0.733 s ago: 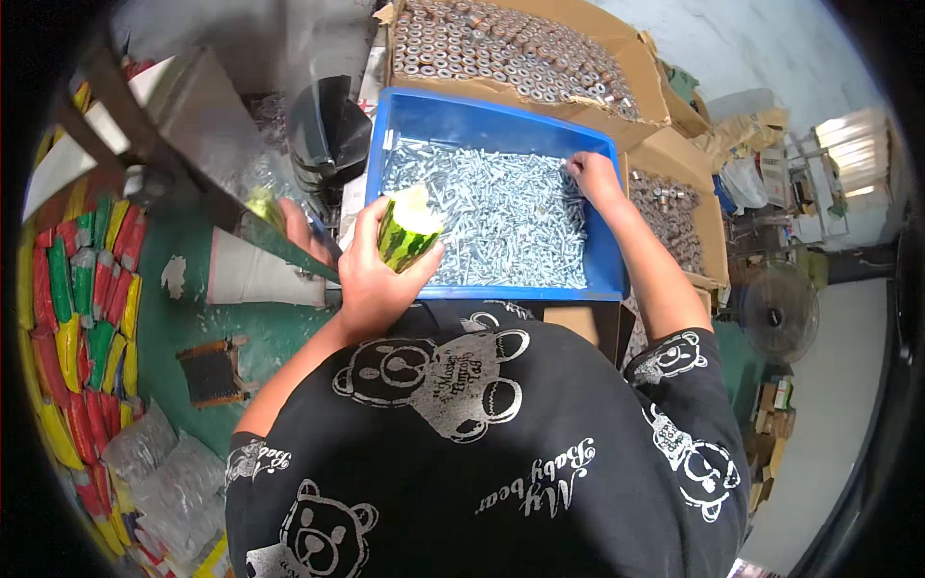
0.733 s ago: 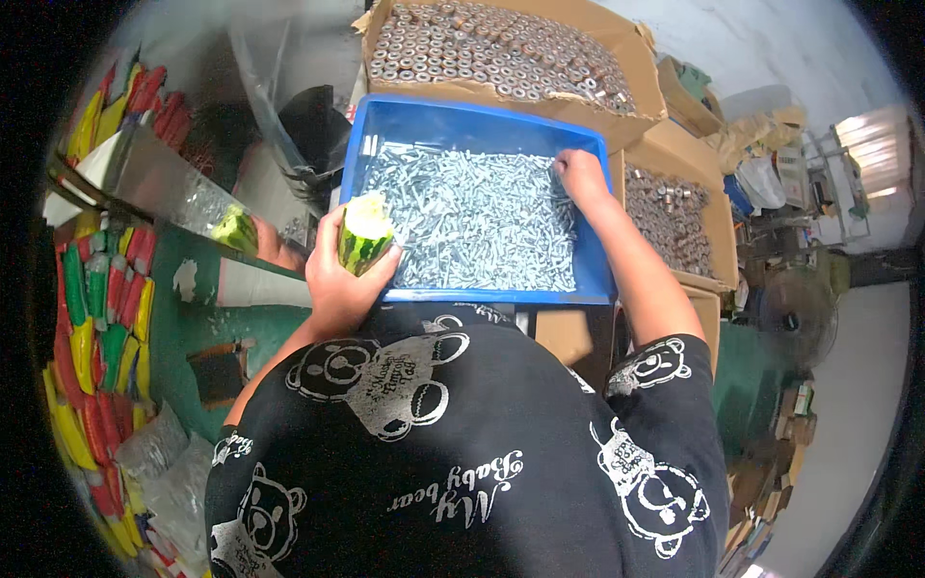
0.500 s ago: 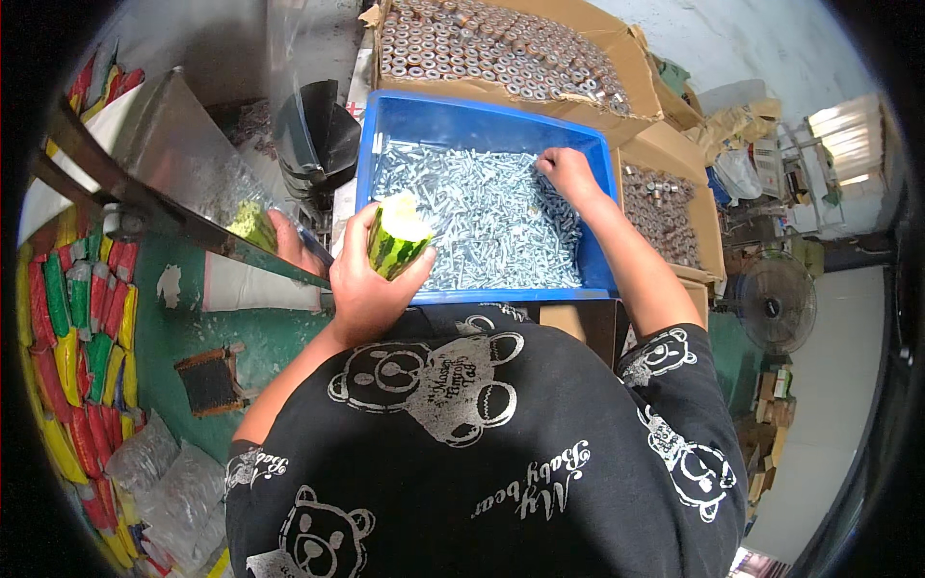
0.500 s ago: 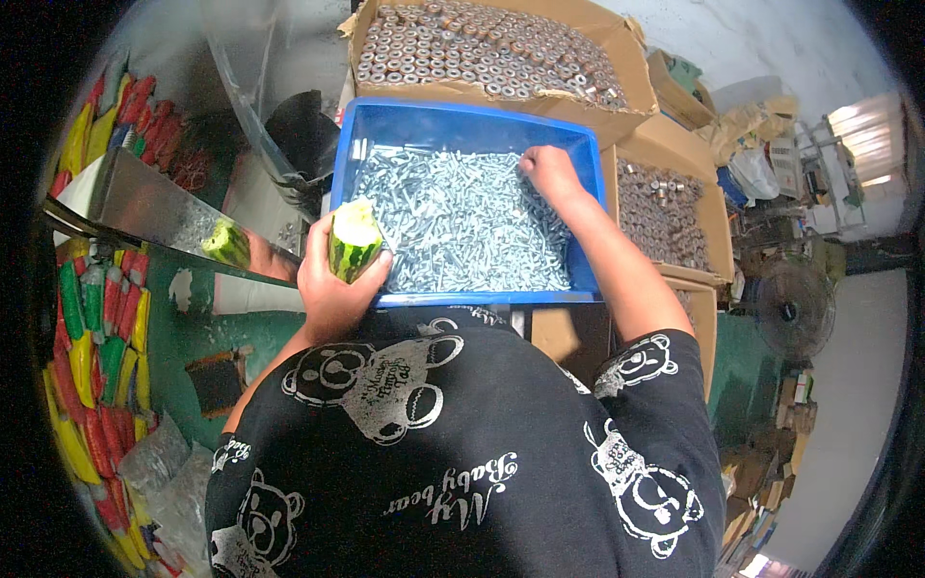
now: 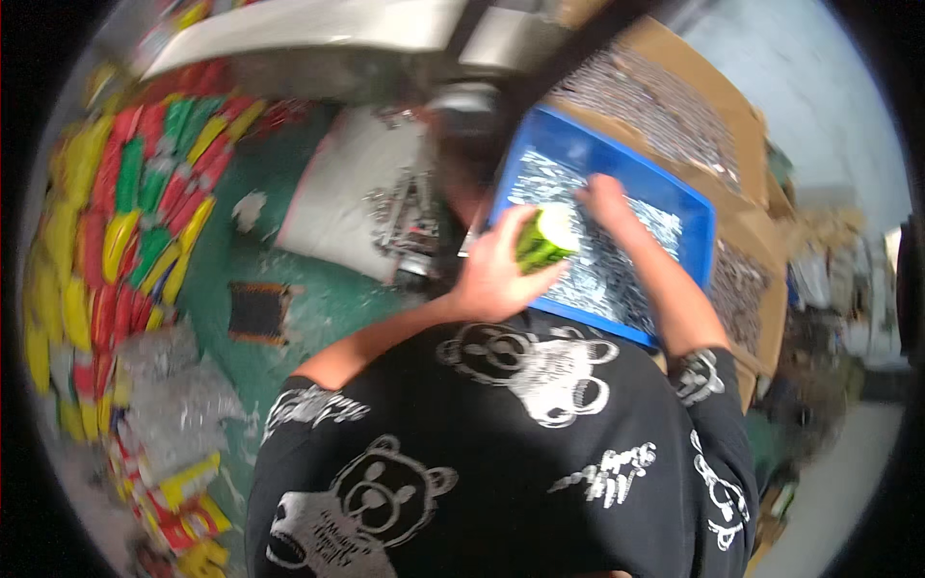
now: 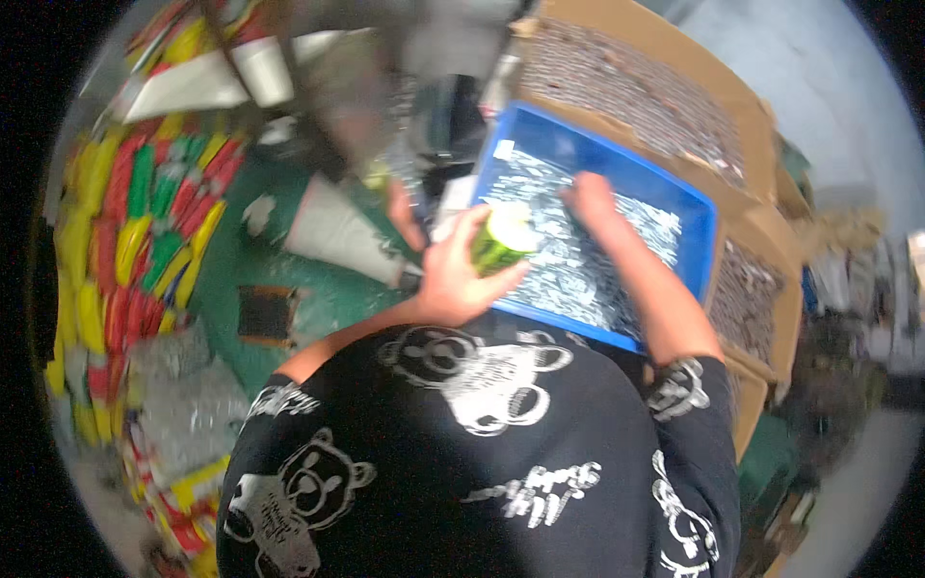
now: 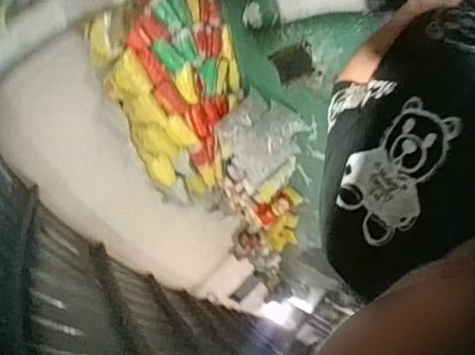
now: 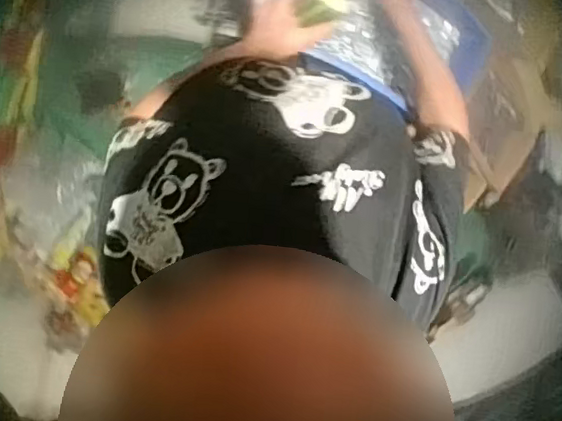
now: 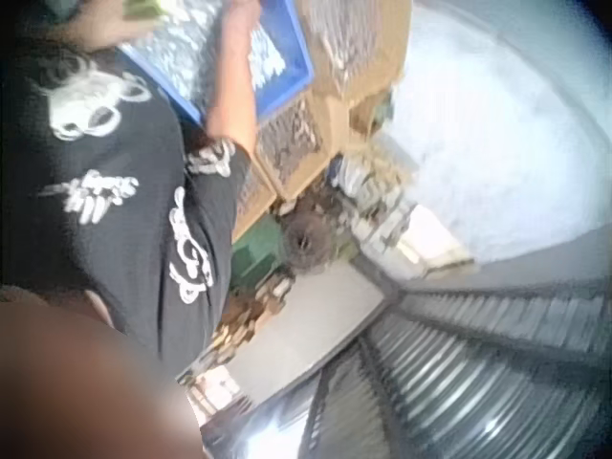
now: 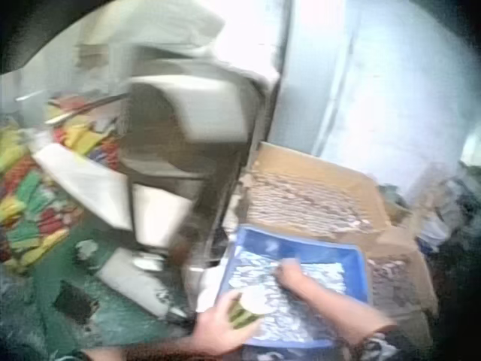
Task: Sorting and packing metal fasteners into tubes within cardboard boxes while holding a cucumber.
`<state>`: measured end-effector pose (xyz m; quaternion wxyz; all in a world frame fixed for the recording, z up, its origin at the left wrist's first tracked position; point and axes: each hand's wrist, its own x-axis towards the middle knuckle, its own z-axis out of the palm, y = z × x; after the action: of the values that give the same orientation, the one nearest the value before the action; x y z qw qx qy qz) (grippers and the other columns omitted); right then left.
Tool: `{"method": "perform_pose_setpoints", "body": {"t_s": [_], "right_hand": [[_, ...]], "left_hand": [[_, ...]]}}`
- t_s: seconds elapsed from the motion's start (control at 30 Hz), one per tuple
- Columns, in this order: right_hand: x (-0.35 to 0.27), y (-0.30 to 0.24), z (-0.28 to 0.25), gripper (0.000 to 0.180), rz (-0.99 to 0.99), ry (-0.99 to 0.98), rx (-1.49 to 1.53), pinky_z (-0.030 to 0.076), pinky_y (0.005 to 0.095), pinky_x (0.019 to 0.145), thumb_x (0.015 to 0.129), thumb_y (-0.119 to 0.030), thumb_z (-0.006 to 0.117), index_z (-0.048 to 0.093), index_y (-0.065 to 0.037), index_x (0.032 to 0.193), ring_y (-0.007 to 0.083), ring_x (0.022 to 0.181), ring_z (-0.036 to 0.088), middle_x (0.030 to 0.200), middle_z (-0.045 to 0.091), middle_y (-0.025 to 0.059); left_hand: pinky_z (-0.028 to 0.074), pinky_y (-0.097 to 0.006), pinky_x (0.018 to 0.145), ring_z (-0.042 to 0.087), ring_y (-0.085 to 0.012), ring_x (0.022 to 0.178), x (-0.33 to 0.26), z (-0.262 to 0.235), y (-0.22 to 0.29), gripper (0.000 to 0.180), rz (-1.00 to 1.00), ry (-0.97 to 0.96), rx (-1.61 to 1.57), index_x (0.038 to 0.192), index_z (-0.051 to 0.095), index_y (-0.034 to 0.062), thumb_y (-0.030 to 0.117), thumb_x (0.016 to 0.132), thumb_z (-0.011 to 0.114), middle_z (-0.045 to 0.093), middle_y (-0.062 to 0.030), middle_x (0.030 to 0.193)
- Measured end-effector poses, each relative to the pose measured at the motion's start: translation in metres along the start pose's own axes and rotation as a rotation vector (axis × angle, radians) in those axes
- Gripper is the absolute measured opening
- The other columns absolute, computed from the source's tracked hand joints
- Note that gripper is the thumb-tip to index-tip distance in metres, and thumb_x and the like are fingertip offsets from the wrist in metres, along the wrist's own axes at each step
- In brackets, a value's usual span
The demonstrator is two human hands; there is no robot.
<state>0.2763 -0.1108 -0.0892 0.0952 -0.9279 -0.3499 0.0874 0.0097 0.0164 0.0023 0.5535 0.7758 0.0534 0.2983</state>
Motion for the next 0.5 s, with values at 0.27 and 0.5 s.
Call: {"method": "perform_pose_setpoints", "body": {"t_s": [0.27,0.5], "right_hand": [[-0.019,-0.097,-0.104,0.032,-0.120,0.009,0.493,0.033,0.0281,0.044,0.085,-0.029,0.063,0.061,-0.003,0.066,0.0058,0.047,0.043,0.051,0.048,-0.0030],[0.008,-0.142,-0.111,0.038,-0.252,0.185,0.617,0.054,0.0301,0.075,0.090,-0.024,0.056,0.057,0.002,0.117,0.0164,0.083,0.067,0.094,0.068,0.0121]], "left_hand": [[0.051,-0.038,0.081,0.065,-0.0301,0.094,-0.009,0.003,-0.001,0.067,-0.041,-0.019,0.042,0.122,0.044,0.0047,0.024,0.069,0.081,0.062,-0.0182,0.103],[0.049,-0.037,0.085,0.062,-0.0271,0.097,-0.008,0.006,0.014,0.065,-0.121,0.011,0.219,0.121,0.047,0.0033,0.025,0.069,0.080,0.061,-0.0182,0.107]]}}
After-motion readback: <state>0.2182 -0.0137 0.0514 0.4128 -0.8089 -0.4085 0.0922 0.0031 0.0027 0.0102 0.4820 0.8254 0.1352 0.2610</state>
